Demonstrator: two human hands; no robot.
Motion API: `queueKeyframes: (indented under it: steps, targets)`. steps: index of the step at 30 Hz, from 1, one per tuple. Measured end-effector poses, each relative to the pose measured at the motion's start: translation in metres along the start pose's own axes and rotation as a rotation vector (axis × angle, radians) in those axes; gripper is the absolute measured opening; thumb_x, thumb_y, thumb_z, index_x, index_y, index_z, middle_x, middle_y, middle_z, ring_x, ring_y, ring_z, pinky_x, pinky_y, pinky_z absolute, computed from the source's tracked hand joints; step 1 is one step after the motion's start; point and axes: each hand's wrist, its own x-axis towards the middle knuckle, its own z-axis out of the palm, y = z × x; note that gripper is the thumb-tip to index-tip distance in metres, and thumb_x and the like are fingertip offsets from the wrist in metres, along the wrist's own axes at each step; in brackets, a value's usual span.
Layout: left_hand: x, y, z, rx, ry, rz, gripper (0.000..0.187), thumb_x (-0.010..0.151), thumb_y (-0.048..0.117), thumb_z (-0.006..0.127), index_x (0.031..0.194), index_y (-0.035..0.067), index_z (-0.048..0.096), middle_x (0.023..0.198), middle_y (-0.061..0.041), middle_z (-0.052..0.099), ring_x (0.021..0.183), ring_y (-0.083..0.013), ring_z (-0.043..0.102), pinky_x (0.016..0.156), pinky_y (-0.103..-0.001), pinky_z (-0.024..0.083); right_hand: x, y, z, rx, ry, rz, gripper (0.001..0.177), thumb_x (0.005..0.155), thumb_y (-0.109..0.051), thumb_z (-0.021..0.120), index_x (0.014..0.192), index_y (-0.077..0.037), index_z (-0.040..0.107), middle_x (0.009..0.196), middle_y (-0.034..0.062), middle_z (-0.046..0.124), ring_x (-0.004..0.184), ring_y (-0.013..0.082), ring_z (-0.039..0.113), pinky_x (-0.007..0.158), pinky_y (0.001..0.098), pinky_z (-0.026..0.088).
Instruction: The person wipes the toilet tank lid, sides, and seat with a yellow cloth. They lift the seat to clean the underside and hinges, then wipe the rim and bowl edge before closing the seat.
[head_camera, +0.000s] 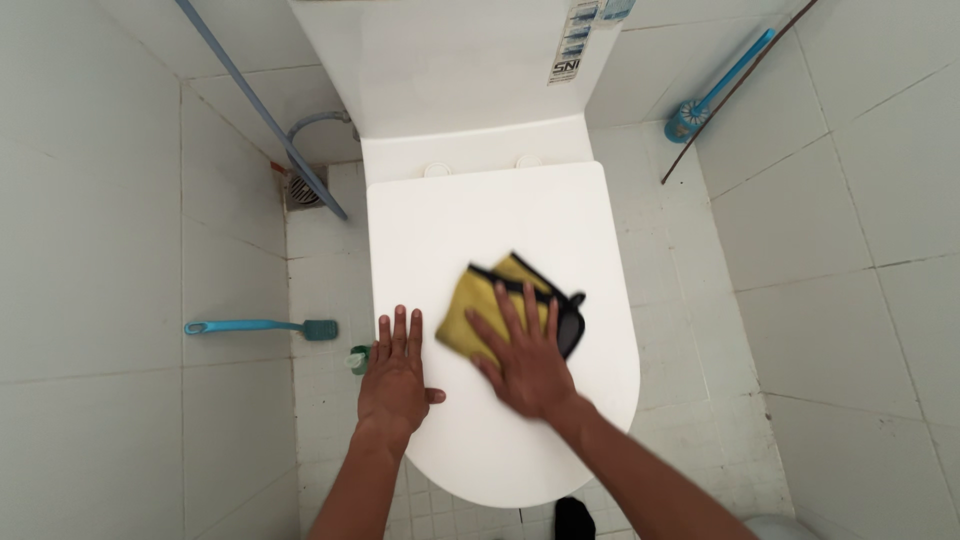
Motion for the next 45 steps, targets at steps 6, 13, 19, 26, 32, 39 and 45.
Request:
queueKeyframes:
  steps: [6, 13, 19, 26, 32, 39, 45]
  targets:
    - [-0.001, -0.002, 0.001, -0.025, 0.015, 0.007, 0.120, 0.087, 0.046, 0.075, 0.162, 0.018, -0.015, 0.172, -0.006, -0.016, 0.159, -0.0247, -0.009, 0.130, -0.036, 0.007, -0.092, 0.006, 0.016, -0.055, 0.142, -0.155, 0.060, 0.103, -0.057, 0.034, 0.158, -0.034, 0.029, 0.167, 0.0171, 0.006, 0.151, 0.0438, -0.004, 0.115, 0.0680, -0.003]
    - [-0.001, 0.001, 0.000, 0.018, -0.006, -0.012, 0.119, 0.088, 0.048, 0.073, 0.161, 0.018, -0.017, 0.172, -0.006, -0.017, 0.159, -0.0243, -0.010, 0.130, -0.037, 0.007, -0.095, 0.049, 0.015, -0.086, 0.134, -0.035, 0.064, 0.100, -0.056, 0.034, 0.157, -0.029, 0.026, 0.166, 0.0170, 0.006, 0.151, 0.0433, -0.001, 0.114, 0.0682, -0.001]
    - [-0.002, 0.000, -0.003, 0.028, -0.038, -0.006, 0.118, 0.090, 0.049, 0.070, 0.161, 0.015, -0.019, 0.171, -0.008, -0.020, 0.158, -0.0257, -0.012, 0.130, -0.038, 0.007, -0.034, 0.079, 0.007, -0.111, 0.131, 0.125, 0.065, 0.102, -0.057, 0.030, 0.160, -0.029, 0.024, 0.167, 0.0181, 0.007, 0.152, 0.0464, -0.001, 0.117, 0.0689, 0.000]
    - [0.000, 0.001, -0.002, 0.054, -0.042, -0.001, 0.119, 0.090, 0.050, 0.069, 0.160, 0.014, -0.019, 0.171, -0.010, -0.019, 0.158, -0.0267, -0.012, 0.130, -0.038, 0.007, 0.054, 0.104, -0.021, 0.014, -0.061, 0.334, 0.069, 0.101, -0.060, 0.025, 0.163, -0.033, 0.015, 0.170, 0.0130, -0.004, 0.153, 0.0421, -0.013, 0.119, 0.0661, -0.007]
    - [0.000, 0.003, -0.007, 0.107, -0.061, 0.001, 0.120, 0.091, 0.055, 0.067, 0.160, 0.011, -0.021, 0.171, -0.012, -0.021, 0.158, -0.0282, -0.012, 0.130, -0.038, 0.006, 0.087, 0.096, -0.035, 0.063, -0.128, 0.340, 0.069, 0.100, -0.062, 0.025, 0.162, -0.035, 0.011, 0.170, 0.0099, -0.012, 0.153, 0.0386, -0.020, 0.121, 0.0631, -0.011]
    - [0.003, 0.002, -0.006, 0.154, -0.073, 0.006, 0.118, 0.093, 0.057, 0.064, 0.159, 0.010, -0.022, 0.171, -0.013, -0.022, 0.158, -0.0287, -0.013, 0.129, -0.039, 0.007, 0.043, 0.075, -0.015, -0.053, -0.052, 0.116, 0.068, 0.101, -0.059, 0.029, 0.162, -0.030, 0.017, 0.168, 0.0159, -0.005, 0.152, 0.0438, -0.011, 0.116, 0.0664, -0.008]
    - [0.002, 0.003, -0.003, 0.140, -0.063, -0.011, 0.119, 0.092, 0.056, 0.066, 0.160, 0.011, -0.021, 0.171, -0.012, -0.020, 0.158, -0.0278, -0.011, 0.130, -0.038, 0.007, -0.056, 0.029, 0.012, 0.030, 0.048, -0.092, 0.065, 0.101, -0.053, 0.041, 0.159, -0.027, 0.029, 0.166, 0.0177, 0.010, 0.150, 0.0465, 0.002, 0.115, 0.0678, 0.000]
